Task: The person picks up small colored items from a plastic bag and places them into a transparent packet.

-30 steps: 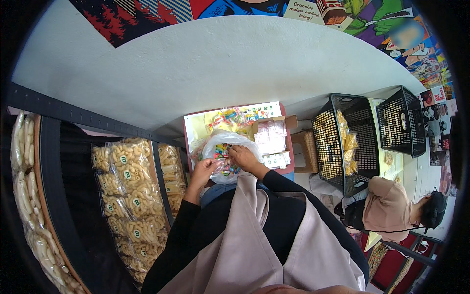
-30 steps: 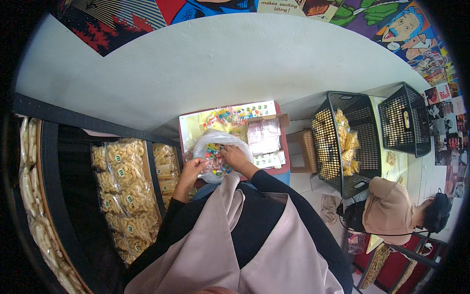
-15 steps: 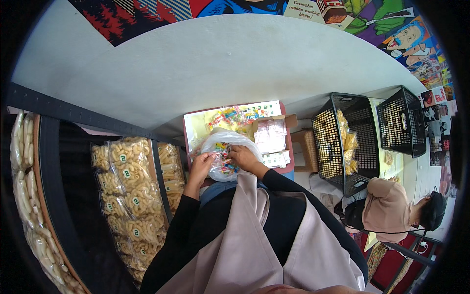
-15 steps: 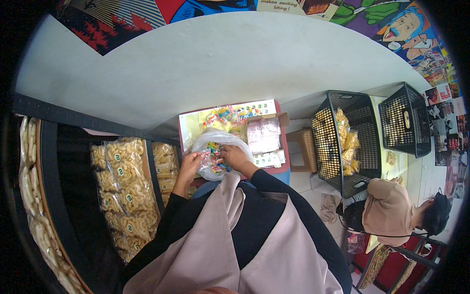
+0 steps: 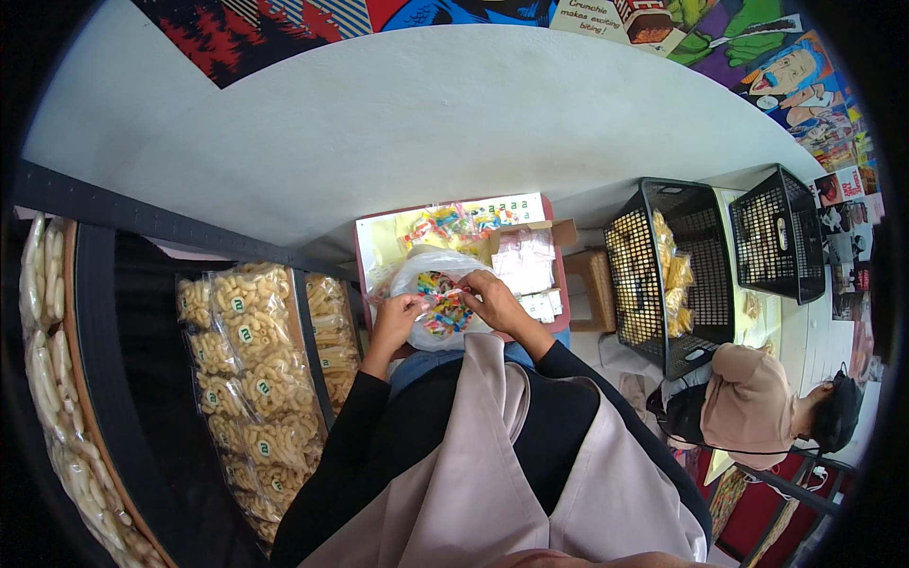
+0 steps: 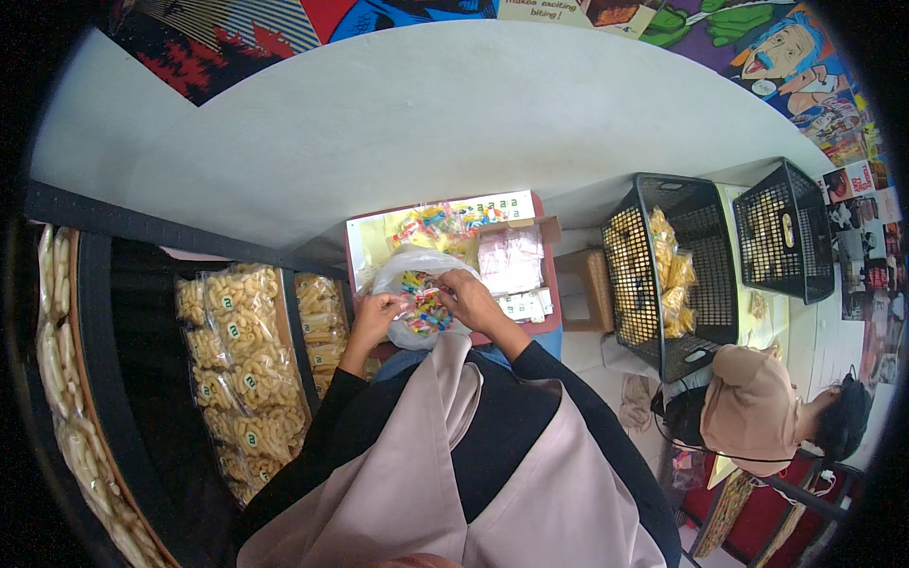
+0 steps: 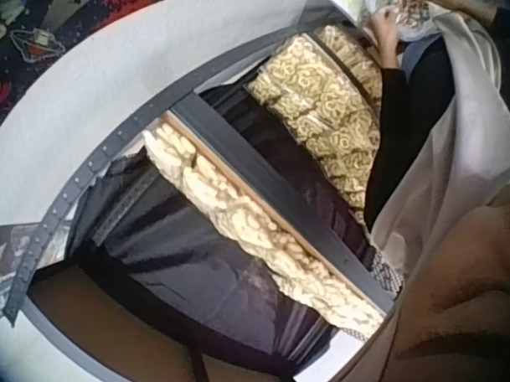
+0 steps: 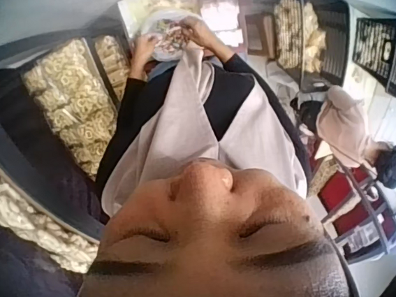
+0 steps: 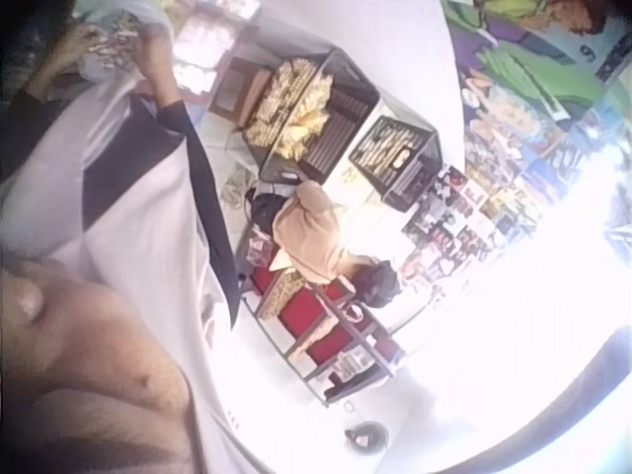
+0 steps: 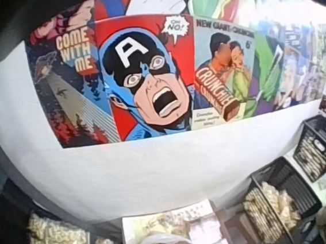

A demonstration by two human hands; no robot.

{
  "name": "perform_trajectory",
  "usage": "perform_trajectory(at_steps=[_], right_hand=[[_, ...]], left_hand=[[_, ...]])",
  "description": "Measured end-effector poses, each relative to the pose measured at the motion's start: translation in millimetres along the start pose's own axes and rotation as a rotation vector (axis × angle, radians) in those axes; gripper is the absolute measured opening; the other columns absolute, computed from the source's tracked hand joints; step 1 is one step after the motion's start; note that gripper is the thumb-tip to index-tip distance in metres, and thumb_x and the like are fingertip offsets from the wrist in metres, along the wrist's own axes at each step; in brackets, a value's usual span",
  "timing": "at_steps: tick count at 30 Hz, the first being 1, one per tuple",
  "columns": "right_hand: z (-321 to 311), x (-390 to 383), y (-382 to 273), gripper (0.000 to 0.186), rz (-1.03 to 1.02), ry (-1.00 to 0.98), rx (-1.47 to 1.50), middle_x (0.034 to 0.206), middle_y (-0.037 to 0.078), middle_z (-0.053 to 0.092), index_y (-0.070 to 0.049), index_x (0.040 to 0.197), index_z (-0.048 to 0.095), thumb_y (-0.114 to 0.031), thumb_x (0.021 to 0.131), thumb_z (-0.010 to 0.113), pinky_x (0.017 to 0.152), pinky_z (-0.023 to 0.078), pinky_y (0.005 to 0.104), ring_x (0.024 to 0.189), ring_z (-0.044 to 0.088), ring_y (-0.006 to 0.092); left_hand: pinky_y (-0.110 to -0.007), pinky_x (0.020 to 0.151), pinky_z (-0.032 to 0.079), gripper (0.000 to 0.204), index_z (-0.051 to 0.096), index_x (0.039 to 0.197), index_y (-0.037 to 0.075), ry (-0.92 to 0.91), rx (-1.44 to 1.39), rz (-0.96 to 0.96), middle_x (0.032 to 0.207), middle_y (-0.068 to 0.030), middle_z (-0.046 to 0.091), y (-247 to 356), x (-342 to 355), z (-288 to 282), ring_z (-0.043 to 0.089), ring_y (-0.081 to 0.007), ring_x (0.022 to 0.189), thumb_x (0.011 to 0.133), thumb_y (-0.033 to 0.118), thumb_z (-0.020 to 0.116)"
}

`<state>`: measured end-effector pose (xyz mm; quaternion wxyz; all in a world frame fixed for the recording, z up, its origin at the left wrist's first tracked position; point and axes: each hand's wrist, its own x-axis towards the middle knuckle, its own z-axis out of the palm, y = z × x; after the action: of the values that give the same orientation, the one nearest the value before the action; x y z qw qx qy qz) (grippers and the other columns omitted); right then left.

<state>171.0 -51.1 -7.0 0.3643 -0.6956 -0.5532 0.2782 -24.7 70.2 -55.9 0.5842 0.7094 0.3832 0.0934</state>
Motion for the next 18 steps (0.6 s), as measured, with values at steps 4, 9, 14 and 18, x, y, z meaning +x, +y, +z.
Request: perform_trajectory(at_steps=[4, 9, 14, 18], right_hand=[[-8, 3, -14, 0.019, -0.101, 0.008, -0.129, 0.087, 0.015, 0.058, -0.001, 0.094, 0.06, -0.008, 0.076, 0.062, 0.077, 0.046, 0.0413, 0.085, 0.057, 0.0335], [-8, 5, -16, 0.018, -0.236, -0.036, -0.236, 0.085, 0.015, 0.058, -0.002, 0.093, 0.061, -0.007, 0.076, 0.062, 0.077, 0.046, 0.0414, 0.084, 0.056, 0.0337], [-11, 18, -17, 0.014, -0.211, -0.045, -0.114, 0.084, 0.016, 0.06, -0.001, 0.09, 0.061, -0.006, 0.077, 0.062, 0.075, 0.047, 0.0412, 0.083, 0.057, 0.0353], [-21, 27, -20, 0.012, -0.117, 0.008, -0.004, 0.082, 0.016, 0.06, 0.0, 0.09, 0.06, -0.004, 0.079, 0.061, 0.071, 0.048, 0.0394, 0.08, 0.059, 0.0346]], left_hand=[[-0.029, 0.062, 0.047, 0.022, 0.068, 0.092, -0.002, -0.064, 0.102, 0.006, 0.074, -0.0134, 0.067, 9, 1, 2, 0.062, -0.0127, 0.065, 0.082, 0.017, 0.066], [-0.03, 0.063, 0.048, 0.024, 0.068, 0.094, 0.001, -0.156, 0.118, 0.002, 0.074, -0.015, 0.066, 14, 4, 5, 0.062, -0.0135, 0.066, 0.081, 0.021, 0.068], [-0.027, 0.066, 0.049, 0.025, 0.067, 0.096, -0.002, -0.211, -0.025, -0.035, 0.078, -0.0094, 0.068, 11, 18, 10, 0.063, -0.0114, 0.071, 0.083, 0.019, 0.067], [-0.024, 0.068, 0.052, 0.024, 0.065, 0.1, -0.005, -0.259, -0.424, -0.177, 0.088, -0.0039, 0.067, 35, 22, 10, 0.063, -0.0096, 0.078, 0.087, 0.015, 0.064]])
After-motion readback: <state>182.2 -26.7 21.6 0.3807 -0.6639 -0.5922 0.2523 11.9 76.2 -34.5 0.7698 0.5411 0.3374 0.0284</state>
